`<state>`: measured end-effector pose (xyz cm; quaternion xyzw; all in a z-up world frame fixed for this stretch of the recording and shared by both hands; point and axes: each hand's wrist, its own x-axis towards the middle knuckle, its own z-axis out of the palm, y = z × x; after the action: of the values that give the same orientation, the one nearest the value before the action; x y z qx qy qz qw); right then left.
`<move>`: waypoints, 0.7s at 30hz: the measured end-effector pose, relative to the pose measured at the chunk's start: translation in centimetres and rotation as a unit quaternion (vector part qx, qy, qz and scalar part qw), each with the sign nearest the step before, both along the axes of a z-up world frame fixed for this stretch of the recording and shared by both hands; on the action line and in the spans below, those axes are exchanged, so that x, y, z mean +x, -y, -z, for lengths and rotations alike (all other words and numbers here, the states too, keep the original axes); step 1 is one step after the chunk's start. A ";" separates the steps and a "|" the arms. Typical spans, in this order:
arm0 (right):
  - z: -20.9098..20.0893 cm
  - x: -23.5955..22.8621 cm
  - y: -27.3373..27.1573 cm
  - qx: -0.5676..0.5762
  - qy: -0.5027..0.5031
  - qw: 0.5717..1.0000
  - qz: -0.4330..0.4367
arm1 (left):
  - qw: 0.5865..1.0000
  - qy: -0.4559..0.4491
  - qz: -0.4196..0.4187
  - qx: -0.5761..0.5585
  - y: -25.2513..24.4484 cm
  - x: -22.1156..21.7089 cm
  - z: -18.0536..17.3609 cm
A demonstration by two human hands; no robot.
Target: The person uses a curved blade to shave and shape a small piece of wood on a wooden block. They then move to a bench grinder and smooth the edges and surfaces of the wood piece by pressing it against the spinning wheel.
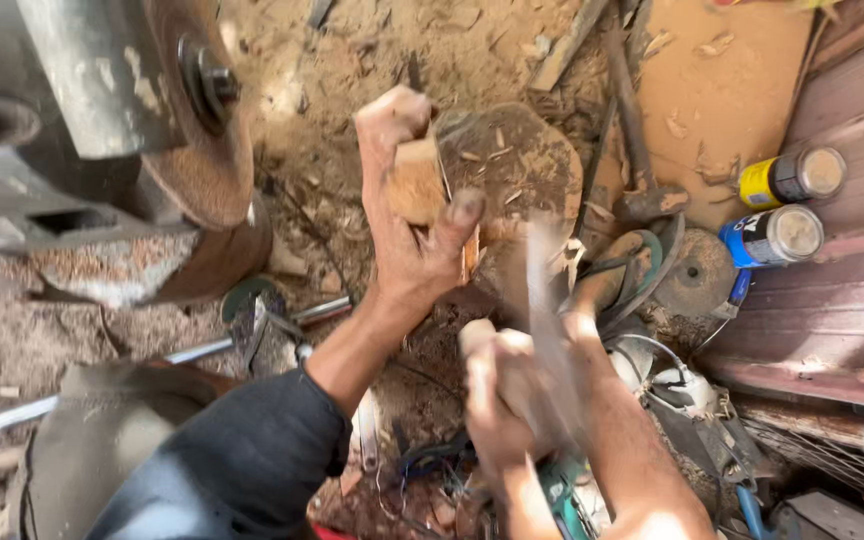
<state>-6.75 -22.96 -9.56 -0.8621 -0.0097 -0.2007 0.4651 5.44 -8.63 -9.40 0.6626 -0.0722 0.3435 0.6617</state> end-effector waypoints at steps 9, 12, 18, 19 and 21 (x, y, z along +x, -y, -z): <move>-1.4 -0.3 1.3 0.233 -0.160 0.959 0.027 | 0.998 0.003 -0.041 0.050 -0.5 1.7 -2.5; 1.5 -2.0 0.9 0.194 -0.064 0.979 -0.016 | 0.998 -0.054 -0.032 0.015 0.3 -0.4 -1.0; 1.3 2.1 0.3 0.148 -0.111 0.978 -0.098 | 0.998 0.013 -0.041 0.047 0.0 0.6 -2.8; 0.4 1.8 0.2 0.186 -0.109 0.974 -0.073 | 0.997 0.020 -0.043 0.053 -0.2 1.2 -2.8; -0.9 0.2 0.4 0.256 -0.114 0.959 -0.025 | 0.997 0.033 -0.048 0.049 0.0 2.0 -2.4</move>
<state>-6.52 -23.32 -8.65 -0.7306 0.0736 -0.0849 0.6735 7.41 -8.66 -7.01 0.6852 -0.0796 0.3925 0.6083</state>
